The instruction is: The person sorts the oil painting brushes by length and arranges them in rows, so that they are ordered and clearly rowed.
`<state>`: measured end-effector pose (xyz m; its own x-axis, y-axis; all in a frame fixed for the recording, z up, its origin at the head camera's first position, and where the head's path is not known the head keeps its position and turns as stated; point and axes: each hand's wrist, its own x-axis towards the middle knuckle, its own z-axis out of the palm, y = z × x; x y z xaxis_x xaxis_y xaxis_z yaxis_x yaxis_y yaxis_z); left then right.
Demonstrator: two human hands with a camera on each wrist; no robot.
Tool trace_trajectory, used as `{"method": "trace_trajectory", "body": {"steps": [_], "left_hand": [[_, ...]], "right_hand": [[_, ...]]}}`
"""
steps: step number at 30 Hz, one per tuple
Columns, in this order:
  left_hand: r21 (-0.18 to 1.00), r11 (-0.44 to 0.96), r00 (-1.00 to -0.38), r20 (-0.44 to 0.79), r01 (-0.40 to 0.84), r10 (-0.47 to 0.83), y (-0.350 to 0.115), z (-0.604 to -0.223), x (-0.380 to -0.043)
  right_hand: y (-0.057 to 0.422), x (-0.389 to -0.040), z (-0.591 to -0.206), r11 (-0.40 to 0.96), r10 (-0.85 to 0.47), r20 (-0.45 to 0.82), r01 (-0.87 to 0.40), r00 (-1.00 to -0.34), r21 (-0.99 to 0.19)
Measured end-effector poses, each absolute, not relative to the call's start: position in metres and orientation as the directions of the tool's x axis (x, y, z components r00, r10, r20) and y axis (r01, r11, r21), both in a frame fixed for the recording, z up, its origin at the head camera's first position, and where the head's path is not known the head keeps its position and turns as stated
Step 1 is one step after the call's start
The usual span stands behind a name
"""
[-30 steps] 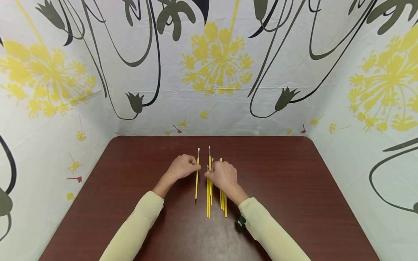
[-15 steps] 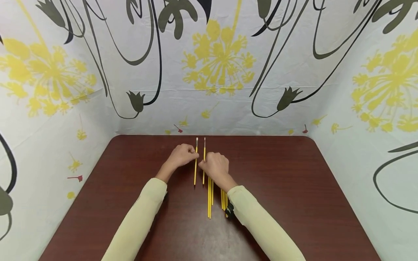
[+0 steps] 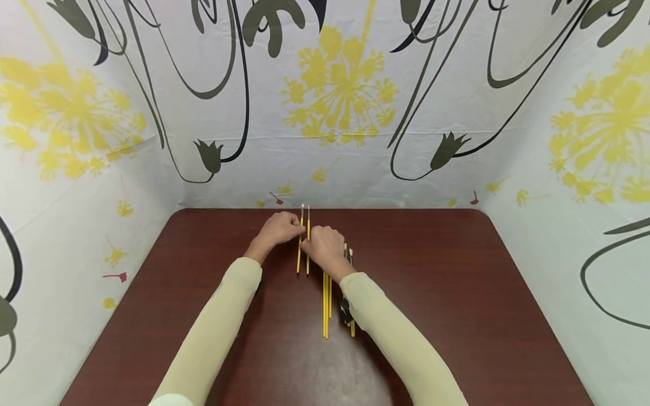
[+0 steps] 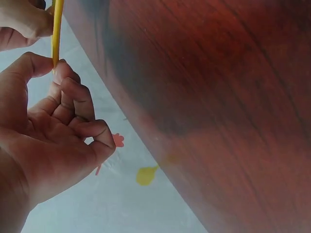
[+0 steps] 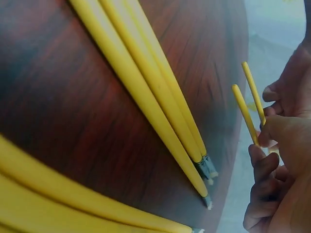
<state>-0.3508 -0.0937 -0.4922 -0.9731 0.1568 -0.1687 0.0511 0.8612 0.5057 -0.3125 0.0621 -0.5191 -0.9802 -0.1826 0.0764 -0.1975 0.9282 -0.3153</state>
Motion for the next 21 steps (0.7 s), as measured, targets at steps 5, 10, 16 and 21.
{"method": "trace_trajectory", "body": {"steps": [5,10,16,21], "left_hand": [[0.490,0.871,-0.969,-0.198,0.036,0.151,-0.086,-0.490,-0.359],[0.439,0.898,-0.956,-0.259,0.012,0.140,-0.082,-0.489,-0.365],[0.361,0.932,-0.953,-0.292,-0.033,0.079,-0.087,-0.491,-0.371],[0.343,0.938,-0.947,-0.313,-0.045,0.069,-0.084,-0.490,-0.374]], "right_hand": [[0.063,-0.323,-0.521,0.936,-0.163,0.030,-0.164,-0.986,-0.311],[0.062,-0.329,-0.524,0.950,-0.147,0.004,-0.143,-0.989,-0.279],[0.054,-0.334,-0.525,0.944,-0.200,-0.004,-0.192,-0.980,-0.268],[0.054,-0.341,-0.528,0.946,-0.199,-0.023,-0.186,-0.980,-0.267]]}}
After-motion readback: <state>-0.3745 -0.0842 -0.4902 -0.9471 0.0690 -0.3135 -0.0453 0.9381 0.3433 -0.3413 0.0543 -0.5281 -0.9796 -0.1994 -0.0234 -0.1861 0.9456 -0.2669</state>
